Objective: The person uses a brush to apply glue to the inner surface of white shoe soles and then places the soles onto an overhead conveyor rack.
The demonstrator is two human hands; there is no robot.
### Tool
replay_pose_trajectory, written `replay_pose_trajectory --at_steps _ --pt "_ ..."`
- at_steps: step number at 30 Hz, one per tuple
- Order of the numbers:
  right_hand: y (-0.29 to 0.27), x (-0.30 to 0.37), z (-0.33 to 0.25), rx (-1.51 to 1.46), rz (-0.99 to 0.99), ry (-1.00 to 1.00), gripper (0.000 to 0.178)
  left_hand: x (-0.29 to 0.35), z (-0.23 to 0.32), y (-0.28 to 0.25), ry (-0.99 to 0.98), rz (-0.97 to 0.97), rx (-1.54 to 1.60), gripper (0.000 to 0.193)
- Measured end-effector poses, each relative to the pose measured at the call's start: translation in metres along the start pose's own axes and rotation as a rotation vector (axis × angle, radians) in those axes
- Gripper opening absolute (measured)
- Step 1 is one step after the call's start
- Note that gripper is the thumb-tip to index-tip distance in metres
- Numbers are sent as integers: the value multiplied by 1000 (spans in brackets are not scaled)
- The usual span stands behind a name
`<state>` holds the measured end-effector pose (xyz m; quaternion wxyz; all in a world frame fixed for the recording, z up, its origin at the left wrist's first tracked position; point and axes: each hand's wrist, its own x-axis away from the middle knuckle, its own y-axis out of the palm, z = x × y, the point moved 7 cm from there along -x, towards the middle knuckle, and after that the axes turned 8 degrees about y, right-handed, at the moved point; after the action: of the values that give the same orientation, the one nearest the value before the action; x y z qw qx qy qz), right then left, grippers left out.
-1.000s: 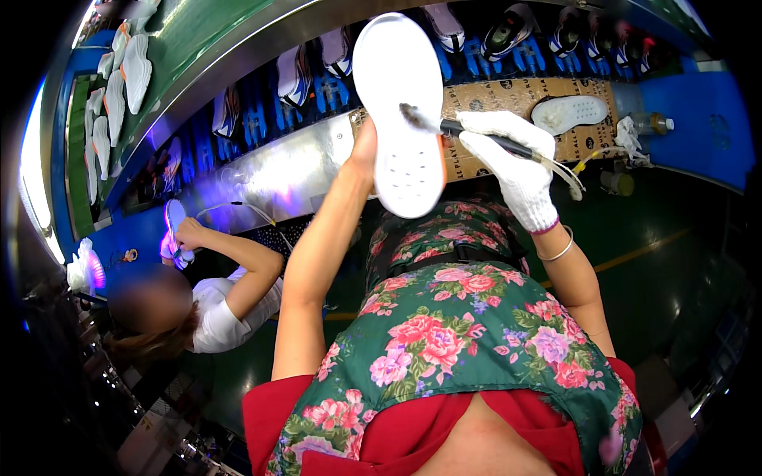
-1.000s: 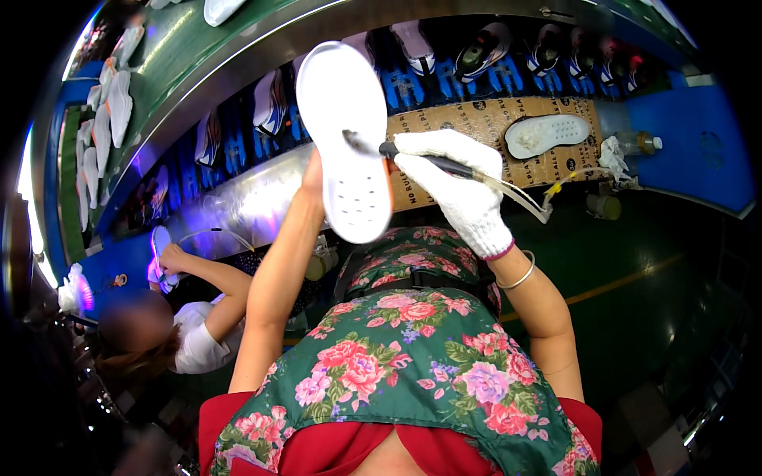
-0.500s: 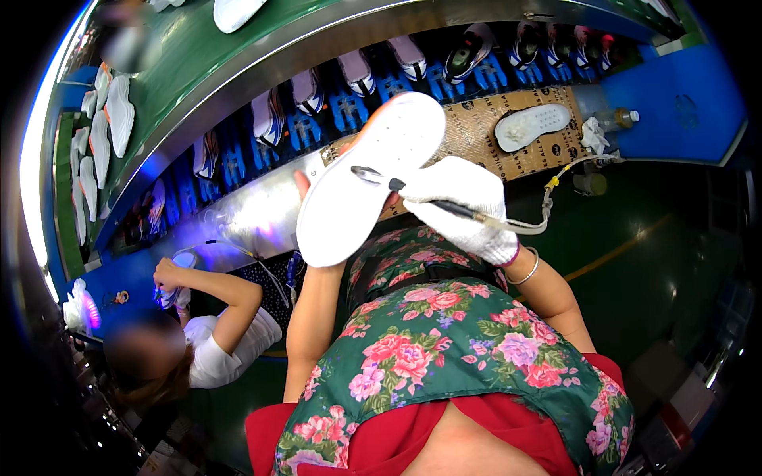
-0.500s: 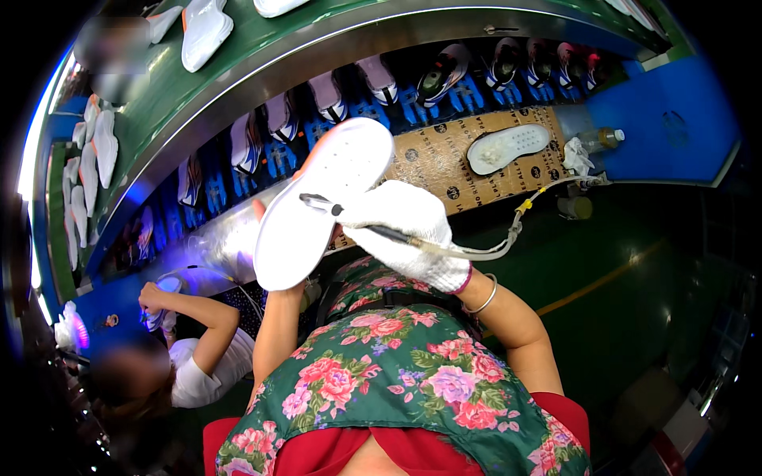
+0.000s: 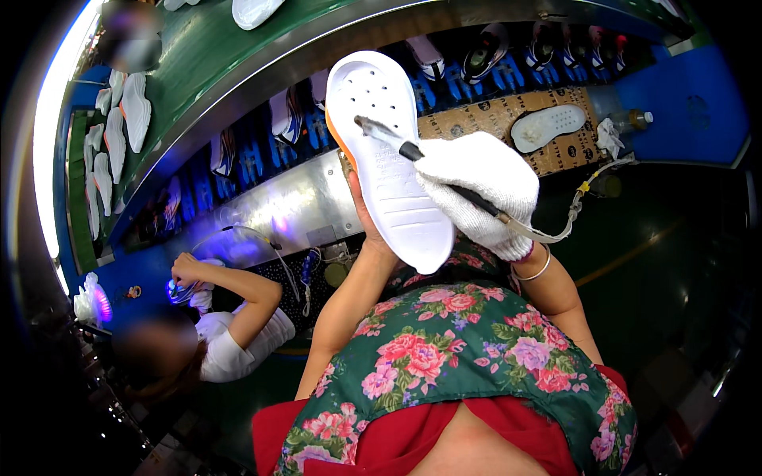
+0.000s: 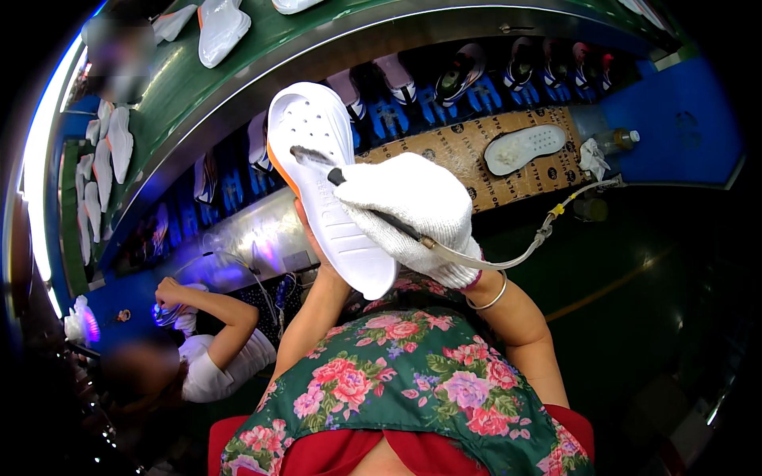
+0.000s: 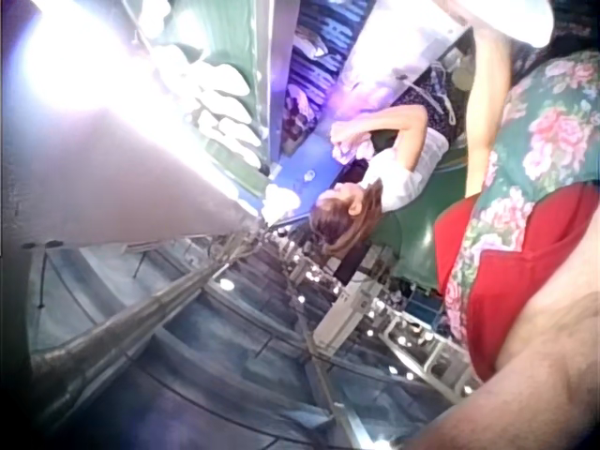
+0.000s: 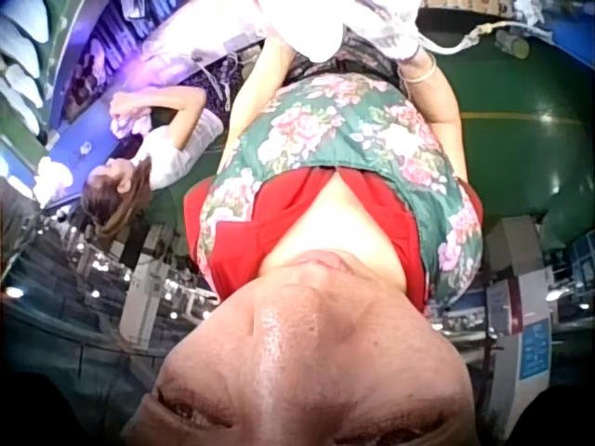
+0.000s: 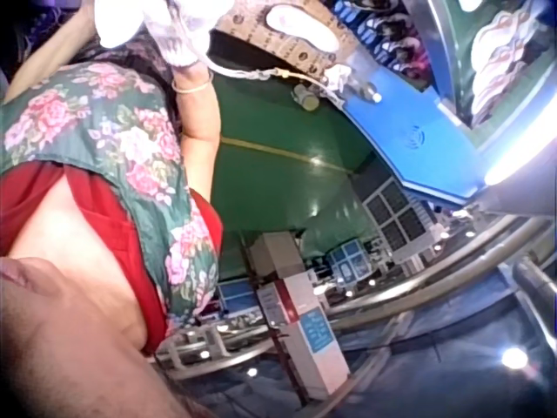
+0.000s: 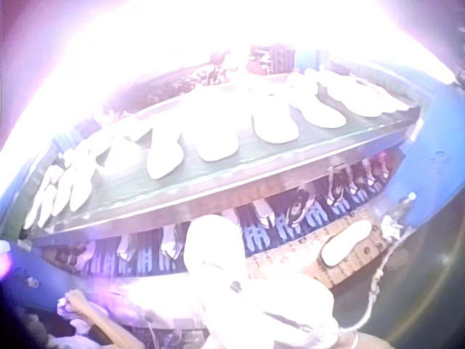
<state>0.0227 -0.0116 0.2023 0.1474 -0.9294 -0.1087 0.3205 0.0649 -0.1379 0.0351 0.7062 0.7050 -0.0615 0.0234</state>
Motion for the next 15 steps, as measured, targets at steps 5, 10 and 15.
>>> replay_pose_trajectory --at_steps 5,10,15 --pt "-5 -7 7 39 20 -15 31 -2 -17 -1 43 140 -464 93" --pt "-1 -3 1 134 31 -50 35 -3 -34 17 -20 209 -613 96" --pt "1 -4 1 -115 137 162 23 -5 -29 3 -46 120 -446 93"
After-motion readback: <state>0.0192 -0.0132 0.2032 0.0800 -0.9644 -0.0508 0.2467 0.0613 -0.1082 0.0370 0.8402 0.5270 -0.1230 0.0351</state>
